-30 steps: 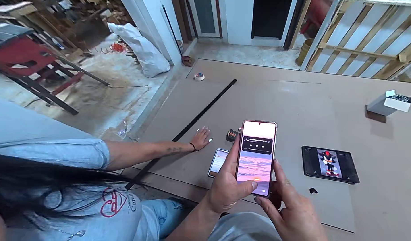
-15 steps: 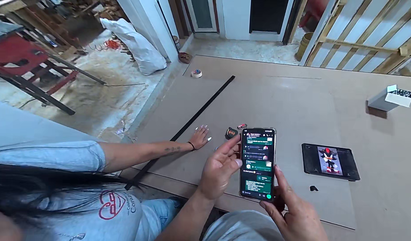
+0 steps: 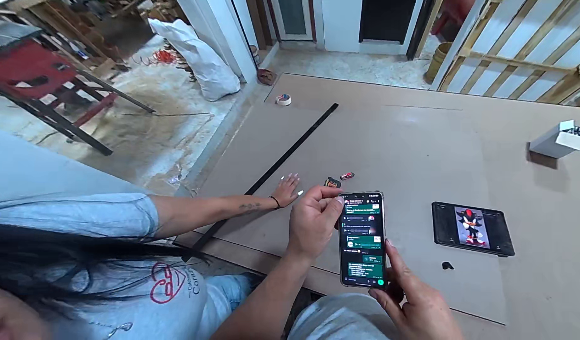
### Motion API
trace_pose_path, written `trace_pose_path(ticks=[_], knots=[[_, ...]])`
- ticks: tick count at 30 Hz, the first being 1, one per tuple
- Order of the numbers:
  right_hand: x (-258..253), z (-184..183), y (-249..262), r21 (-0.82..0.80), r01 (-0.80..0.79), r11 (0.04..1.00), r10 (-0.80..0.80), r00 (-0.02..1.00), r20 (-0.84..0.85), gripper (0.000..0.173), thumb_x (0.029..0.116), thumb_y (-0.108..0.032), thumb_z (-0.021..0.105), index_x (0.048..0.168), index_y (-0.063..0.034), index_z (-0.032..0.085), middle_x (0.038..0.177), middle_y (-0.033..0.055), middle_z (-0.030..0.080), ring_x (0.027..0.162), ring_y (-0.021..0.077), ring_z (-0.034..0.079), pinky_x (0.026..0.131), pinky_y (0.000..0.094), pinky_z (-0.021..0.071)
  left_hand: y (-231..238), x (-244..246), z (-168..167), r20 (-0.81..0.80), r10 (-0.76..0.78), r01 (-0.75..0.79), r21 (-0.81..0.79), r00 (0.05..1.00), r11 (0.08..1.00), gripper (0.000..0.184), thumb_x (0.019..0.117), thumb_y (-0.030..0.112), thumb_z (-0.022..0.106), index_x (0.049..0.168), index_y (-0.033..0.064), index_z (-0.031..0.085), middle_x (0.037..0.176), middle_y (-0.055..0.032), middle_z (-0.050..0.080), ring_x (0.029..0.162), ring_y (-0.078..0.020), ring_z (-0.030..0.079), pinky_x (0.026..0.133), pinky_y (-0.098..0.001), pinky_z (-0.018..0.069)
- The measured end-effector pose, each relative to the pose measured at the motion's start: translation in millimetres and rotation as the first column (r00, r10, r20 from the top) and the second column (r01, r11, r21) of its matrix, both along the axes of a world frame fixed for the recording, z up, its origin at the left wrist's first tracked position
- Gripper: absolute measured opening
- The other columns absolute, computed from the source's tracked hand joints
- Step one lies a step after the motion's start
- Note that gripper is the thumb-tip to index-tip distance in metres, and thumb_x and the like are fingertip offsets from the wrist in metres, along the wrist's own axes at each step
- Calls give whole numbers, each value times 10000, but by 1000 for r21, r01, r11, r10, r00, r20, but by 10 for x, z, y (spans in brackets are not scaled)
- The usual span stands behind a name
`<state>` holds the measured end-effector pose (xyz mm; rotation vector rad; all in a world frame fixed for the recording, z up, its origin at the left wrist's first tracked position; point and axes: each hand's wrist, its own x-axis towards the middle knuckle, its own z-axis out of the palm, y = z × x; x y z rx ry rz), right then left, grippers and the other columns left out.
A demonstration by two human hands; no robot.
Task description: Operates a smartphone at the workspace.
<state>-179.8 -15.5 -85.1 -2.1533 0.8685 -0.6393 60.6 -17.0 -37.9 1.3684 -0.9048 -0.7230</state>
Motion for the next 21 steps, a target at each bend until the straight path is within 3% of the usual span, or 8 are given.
trace_pose_path(ticks=[12,21], knots=[[31,16,-37,16,-25,1000,26,999,-19,771,981,-364,688,1624,-169,310,1050,-20,741,707,32,657,641,259,605,30,43,-26,-68,-13,9,-57,998,998,261,1040,37,470,1192,-17,675,894,-146,731,660,-181,705,592,-321,620],[43,26,-42,17,-11,1000,12,999,-31,770,982,-374,688,1627,-199,305,1026,-26,733,704,31,651,633,254,599,9,56,-75,-81,-55,48,-79,995,996,263,1020,14,489,1227,-13,649,977,-153,731,773,-204,726,685,-348,633]])
